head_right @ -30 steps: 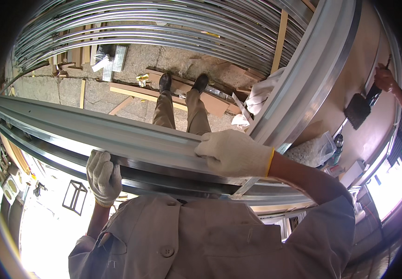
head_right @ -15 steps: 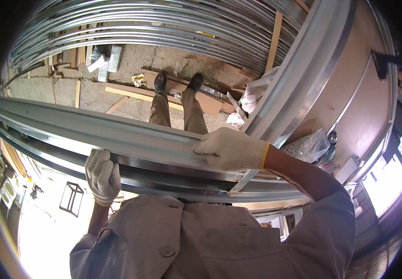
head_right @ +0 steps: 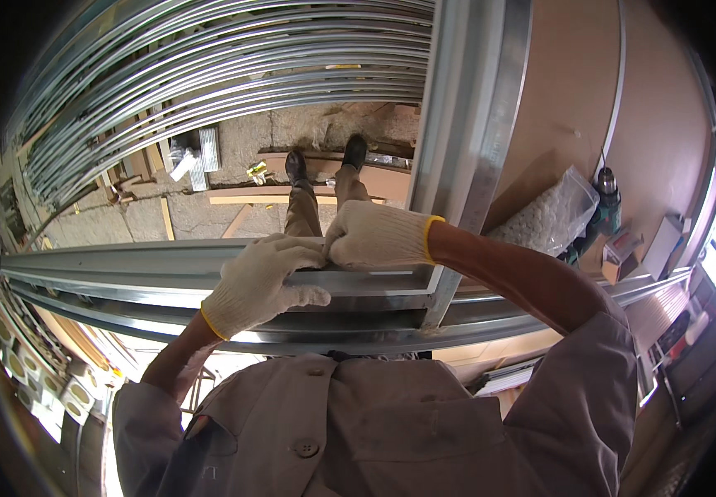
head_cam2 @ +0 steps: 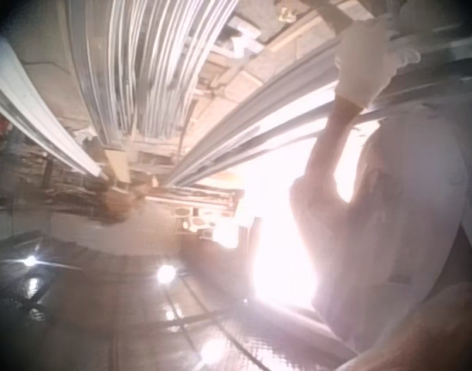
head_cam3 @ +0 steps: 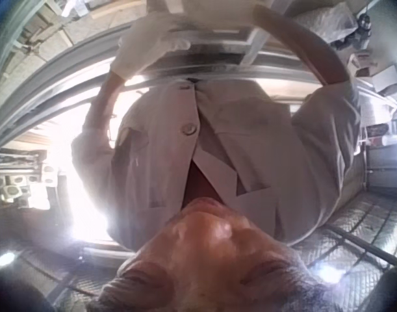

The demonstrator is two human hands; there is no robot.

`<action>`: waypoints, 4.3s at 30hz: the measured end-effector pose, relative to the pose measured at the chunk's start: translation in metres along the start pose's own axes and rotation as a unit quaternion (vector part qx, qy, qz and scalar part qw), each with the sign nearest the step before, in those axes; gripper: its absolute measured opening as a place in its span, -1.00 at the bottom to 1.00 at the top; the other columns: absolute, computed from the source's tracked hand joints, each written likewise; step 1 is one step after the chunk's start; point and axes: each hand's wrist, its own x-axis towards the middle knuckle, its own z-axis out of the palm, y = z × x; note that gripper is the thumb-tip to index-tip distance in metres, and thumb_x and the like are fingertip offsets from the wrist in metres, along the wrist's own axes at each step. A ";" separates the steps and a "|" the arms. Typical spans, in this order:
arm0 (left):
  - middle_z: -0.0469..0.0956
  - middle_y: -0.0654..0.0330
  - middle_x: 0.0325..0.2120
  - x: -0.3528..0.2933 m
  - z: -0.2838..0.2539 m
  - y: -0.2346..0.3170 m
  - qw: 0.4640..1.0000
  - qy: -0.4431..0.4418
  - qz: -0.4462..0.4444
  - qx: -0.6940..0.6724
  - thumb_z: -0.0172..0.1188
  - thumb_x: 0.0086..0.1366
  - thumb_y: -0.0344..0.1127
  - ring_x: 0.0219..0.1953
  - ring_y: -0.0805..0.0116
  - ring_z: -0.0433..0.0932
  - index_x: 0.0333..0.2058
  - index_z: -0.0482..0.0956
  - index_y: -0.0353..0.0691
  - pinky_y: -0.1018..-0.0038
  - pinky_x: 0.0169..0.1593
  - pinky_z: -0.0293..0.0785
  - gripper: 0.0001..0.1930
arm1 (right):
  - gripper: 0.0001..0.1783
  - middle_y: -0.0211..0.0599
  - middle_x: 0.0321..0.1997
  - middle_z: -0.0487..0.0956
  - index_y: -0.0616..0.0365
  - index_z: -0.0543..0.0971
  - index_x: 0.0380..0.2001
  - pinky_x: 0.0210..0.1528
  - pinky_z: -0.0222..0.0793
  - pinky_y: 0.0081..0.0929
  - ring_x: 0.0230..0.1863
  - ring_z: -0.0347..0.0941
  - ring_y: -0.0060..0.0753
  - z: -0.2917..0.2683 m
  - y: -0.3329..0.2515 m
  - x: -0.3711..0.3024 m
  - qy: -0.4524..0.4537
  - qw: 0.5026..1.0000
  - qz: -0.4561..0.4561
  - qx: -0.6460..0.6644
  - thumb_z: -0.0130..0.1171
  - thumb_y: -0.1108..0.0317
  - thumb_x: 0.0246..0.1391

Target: The person assembles a window frame by inserting metal profiles into a jig, aligning the corners, and securing them with small fasteners. They handle the profiles and fasteners by hand, repeatedly positioning and tightening components to form the frame structure.

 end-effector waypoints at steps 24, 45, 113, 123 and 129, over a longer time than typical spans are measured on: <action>0.74 0.10 -0.23 0.037 -0.010 0.007 0.998 -0.022 0.060 -0.016 0.31 0.25 -0.52 -0.15 0.12 0.72 -0.21 0.77 -0.25 0.30 -0.07 0.66 -0.85 | -0.78 -0.10 -0.21 0.69 0.16 0.71 -0.09 -0.17 0.57 -0.19 -0.24 0.66 0.03 0.099 0.029 -0.075 0.481 0.857 -0.175 0.051 0.21 0.45 0.23; 0.70 0.09 -0.15 0.074 -0.038 0.007 0.950 -0.208 0.212 0.094 0.30 0.22 -0.51 -0.10 0.16 0.70 -0.19 0.74 -0.33 0.36 0.00 0.65 -0.82 | -0.64 -0.24 -0.40 0.58 0.08 0.72 -0.01 -0.33 0.50 -0.36 -0.42 0.59 -0.21 0.211 0.080 -0.072 0.720 0.676 -0.051 0.147 0.32 0.61 0.13; 0.64 -0.03 0.05 0.060 -0.053 0.033 0.961 -0.258 -0.094 -0.022 0.32 0.38 -0.21 0.13 0.16 0.64 0.00 0.72 -0.43 0.38 0.18 0.55 -0.62 | -0.66 -0.21 -0.37 0.63 0.05 0.71 -0.06 -0.28 0.55 -0.30 -0.35 0.64 -0.11 0.211 0.097 -0.069 0.659 0.707 -0.094 0.240 0.34 0.58 0.07; 0.68 0.03 -0.07 0.045 -0.039 0.024 0.981 -0.176 0.026 0.073 0.38 0.34 -0.25 -0.07 0.09 0.71 -0.11 0.78 -0.26 0.32 0.04 0.65 -0.75 | -0.68 -0.17 -0.29 0.68 0.07 0.72 -0.06 -0.22 0.57 -0.29 -0.30 0.67 -0.08 0.210 0.092 -0.071 0.645 0.718 -0.075 0.251 0.33 0.58 0.09; 0.74 0.12 -0.21 0.076 -0.041 0.043 0.959 -0.242 -0.010 0.144 0.30 0.32 -0.30 -0.16 0.26 0.74 -0.21 0.81 -0.28 0.38 -0.01 0.66 -0.79 | -0.67 -0.19 -0.30 0.67 0.09 0.72 -0.06 -0.24 0.56 -0.30 -0.33 0.65 -0.12 0.211 0.096 -0.069 0.649 0.710 -0.099 0.253 0.33 0.59 0.08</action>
